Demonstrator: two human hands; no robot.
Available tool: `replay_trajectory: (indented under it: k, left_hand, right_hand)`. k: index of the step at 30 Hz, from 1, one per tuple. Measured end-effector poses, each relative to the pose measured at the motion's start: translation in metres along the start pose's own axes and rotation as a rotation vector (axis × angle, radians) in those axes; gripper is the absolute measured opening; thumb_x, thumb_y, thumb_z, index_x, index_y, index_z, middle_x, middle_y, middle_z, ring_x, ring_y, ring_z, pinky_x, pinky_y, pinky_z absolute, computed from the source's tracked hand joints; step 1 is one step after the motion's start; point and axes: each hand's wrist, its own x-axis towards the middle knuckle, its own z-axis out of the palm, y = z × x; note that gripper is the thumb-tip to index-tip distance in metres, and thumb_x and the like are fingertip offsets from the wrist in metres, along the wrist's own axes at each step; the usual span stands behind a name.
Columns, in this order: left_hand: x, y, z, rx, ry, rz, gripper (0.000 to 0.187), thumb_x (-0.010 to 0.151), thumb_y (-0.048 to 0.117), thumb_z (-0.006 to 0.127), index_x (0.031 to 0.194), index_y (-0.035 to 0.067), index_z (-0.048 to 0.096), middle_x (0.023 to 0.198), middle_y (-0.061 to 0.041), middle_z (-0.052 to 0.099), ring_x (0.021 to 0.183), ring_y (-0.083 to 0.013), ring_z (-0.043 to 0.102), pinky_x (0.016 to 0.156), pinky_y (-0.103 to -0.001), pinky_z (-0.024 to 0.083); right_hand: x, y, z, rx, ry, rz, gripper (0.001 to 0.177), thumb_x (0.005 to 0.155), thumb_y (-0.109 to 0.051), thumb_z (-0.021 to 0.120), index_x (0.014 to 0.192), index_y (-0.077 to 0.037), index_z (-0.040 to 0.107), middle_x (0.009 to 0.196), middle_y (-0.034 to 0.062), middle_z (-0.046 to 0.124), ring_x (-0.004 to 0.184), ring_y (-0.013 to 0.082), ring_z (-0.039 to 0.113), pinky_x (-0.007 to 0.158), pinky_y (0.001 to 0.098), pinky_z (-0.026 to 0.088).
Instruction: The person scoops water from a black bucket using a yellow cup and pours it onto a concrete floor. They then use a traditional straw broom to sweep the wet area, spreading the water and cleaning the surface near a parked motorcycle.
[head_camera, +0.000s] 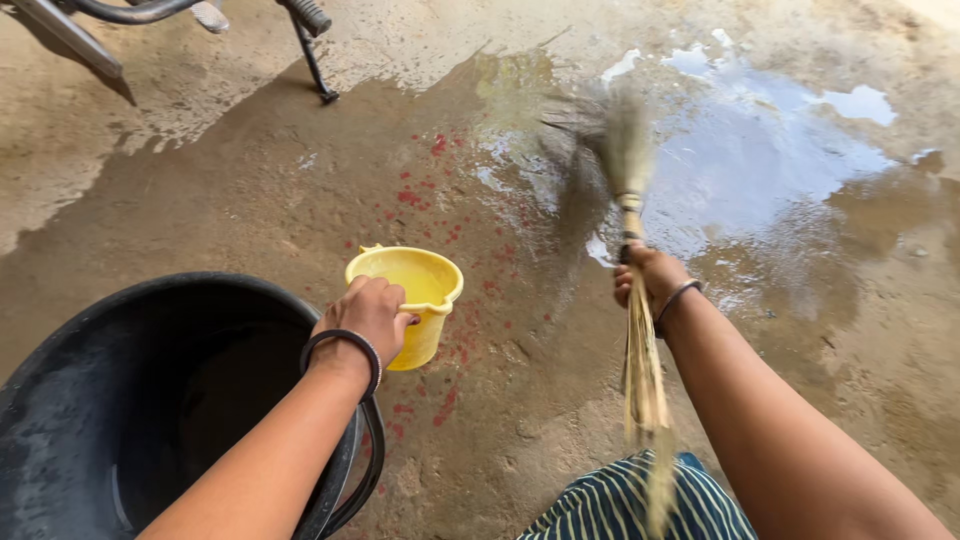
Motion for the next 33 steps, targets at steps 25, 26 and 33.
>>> replay_trajectory:
  k: [25,26,33]
  left_hand:
    - [-0.001,-0.008,0.006,0.019,0.021,0.017,0.024,0.080,0.035,0.078,0.088,0.013,0.072,0.100,-0.011,0.070,0.103,-0.0315,0.066,0.087,-0.045,0.055]
    - [-0.002,-0.009,0.007,0.007,0.039,0.038,0.024,0.078,0.034,0.078,0.086,0.012,0.072,0.099,-0.011,0.070,0.102,-0.0316,0.066,0.086,-0.045,0.054]
    - [0.004,-0.020,0.021,0.059,0.060,0.127,0.026,0.076,0.034,0.079,0.081,0.010,0.071,0.092,-0.010,0.071,0.099,-0.0313,0.066,0.087,-0.045,0.054]
  right_hand:
    - [-0.037,-0.123,-0.177,-2.439,-0.241,-0.422,0.034,0.098,-0.056,0.043,0.117,-0.029,0.054,0.090,0.0042,0.072,0.081,0.0261,0.072,0.073,0.0459,0.056]
    - [-0.033,-0.126,-0.186,-2.503,-0.239,-0.400,0.033,0.098,-0.056,0.043,0.117,-0.030,0.054,0.091,0.0021,0.072,0.083,0.0252,0.071,0.074,0.0457,0.056]
    - [0.023,-0.140,-0.188,-2.229,0.322,-0.232,0.038,0.112,-0.044,0.032,0.133,-0.024,0.057,0.089,0.0064,0.073,0.078,0.0200,0.074,0.064,0.0353,0.057]
